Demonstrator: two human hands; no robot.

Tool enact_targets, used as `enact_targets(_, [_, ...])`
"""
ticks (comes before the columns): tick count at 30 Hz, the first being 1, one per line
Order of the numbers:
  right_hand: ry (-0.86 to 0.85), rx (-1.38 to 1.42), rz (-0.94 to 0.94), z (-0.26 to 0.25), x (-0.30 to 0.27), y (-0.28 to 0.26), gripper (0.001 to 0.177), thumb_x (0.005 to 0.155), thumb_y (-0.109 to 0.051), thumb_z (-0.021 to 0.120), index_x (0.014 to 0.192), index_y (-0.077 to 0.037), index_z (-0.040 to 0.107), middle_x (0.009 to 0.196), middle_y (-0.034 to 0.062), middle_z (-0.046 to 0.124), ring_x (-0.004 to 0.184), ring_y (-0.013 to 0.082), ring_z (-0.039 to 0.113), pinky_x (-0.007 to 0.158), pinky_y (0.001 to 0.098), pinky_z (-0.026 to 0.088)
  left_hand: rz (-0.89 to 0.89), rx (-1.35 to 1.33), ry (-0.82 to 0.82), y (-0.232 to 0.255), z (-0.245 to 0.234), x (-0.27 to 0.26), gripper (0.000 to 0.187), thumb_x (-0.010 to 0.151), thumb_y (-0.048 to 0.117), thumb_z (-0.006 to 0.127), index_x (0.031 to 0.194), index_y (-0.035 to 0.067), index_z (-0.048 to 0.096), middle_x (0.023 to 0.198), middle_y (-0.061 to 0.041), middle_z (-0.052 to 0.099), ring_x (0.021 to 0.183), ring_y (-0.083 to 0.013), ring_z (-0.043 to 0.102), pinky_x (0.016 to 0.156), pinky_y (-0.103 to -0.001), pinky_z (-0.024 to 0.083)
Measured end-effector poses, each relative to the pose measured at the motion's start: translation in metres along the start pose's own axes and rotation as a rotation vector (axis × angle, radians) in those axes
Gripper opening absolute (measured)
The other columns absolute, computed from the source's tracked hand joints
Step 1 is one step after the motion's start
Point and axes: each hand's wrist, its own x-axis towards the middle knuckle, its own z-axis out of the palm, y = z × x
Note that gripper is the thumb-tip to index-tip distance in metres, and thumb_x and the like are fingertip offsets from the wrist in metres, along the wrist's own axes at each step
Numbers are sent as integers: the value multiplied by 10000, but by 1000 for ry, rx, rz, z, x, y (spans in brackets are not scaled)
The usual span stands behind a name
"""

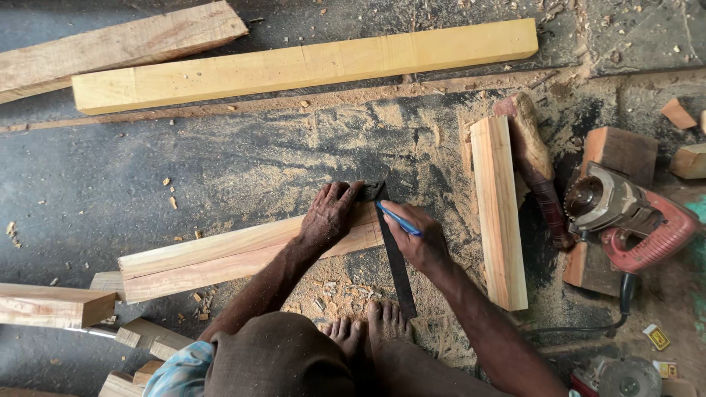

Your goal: The person assembles a wooden frame by aligning wooden pieces on the floor and marking them with a pencil and square tool.

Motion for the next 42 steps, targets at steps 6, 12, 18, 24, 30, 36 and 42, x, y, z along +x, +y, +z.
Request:
enact_targets(6, [-75, -196, -85, 3, -22, 3, 278, 1016, -86, 645, 1284, -12, 649, 972, 167, 757, 800, 245, 758, 683, 347, 661, -18, 9, -52, -9, 14, 0, 721, 869, -29, 640, 1527, 153, 407, 1271, -134, 569, 1184, -305, 535, 1083, -438, 470])
enact_targets(12, [-200, -58, 158, -16, -98, -32, 286, 998, -163, 661, 1275, -91, 680, 968, 112, 782, 823, 213, 781, 757, 381, 668, 0, 14, -10, -4, 6, -1, 715, 882, -23, 663, 1522, 182, 421, 1263, -108, 591, 1185, -284, 554, 1062, -433, 489])
enact_targets(18, [123, 636, 540, -55, -109, -29, 279, 1028, -239, 590, 1189, -55, 723, 1109, 168, 781, 995, 225, 778, 864, 390, 688, -607, -403, -258, -42, -68, -40, 279, 1137, 245, 471, 1345, 232, 656, 1298, -97, 636, 1011, -241, 630, 792, -432, 630])
enact_targets(24, [388, 721, 484, -92, -84, -44, 307, 1066, -188, 566, 1290, -17, 687, 1044, 163, 785, 920, 219, 765, 832, 350, 650, -471, 366, 180, -107, -198, -223, 337, 1078, 27, 452, 1322, 128, 661, 1017, -178, 681, 949, -330, 638, 811, -488, 531])
enact_targets(30, [275, 772, 303, -91, -76, -79, 358, 1056, -189, 591, 1347, 16, 633, 1096, 205, 748, 923, 247, 736, 827, 372, 620, -623, -481, 1140, -93, -330, -376, 159, 1194, 128, 611, 1318, 28, 617, 1108, -125, 706, 944, -183, 668, 889, -342, 510])
enact_targets(36, [226, 551, 238, -104, -94, -152, 379, 1069, -247, 558, 1363, -18, 625, 1178, 202, 727, 1021, 237, 736, 865, 397, 627, -334, -1334, 1269, -49, -410, -446, 132, 1161, 191, 672, 1056, 120, 636, 921, 21, 573, 807, -96, 568, 818, -280, 544])
enact_targets(42, [152, 546, 159, -113, -121, -197, 387, 1092, -213, 533, 1400, 12, 595, 1226, 223, 714, 1038, 250, 714, 844, 362, 571, -394, -1160, 1118, -103, -329, -381, 229, 1076, 336, 517, 1006, 174, 664, 806, 71, 550, 690, -81, 467, 624, -238, 410])
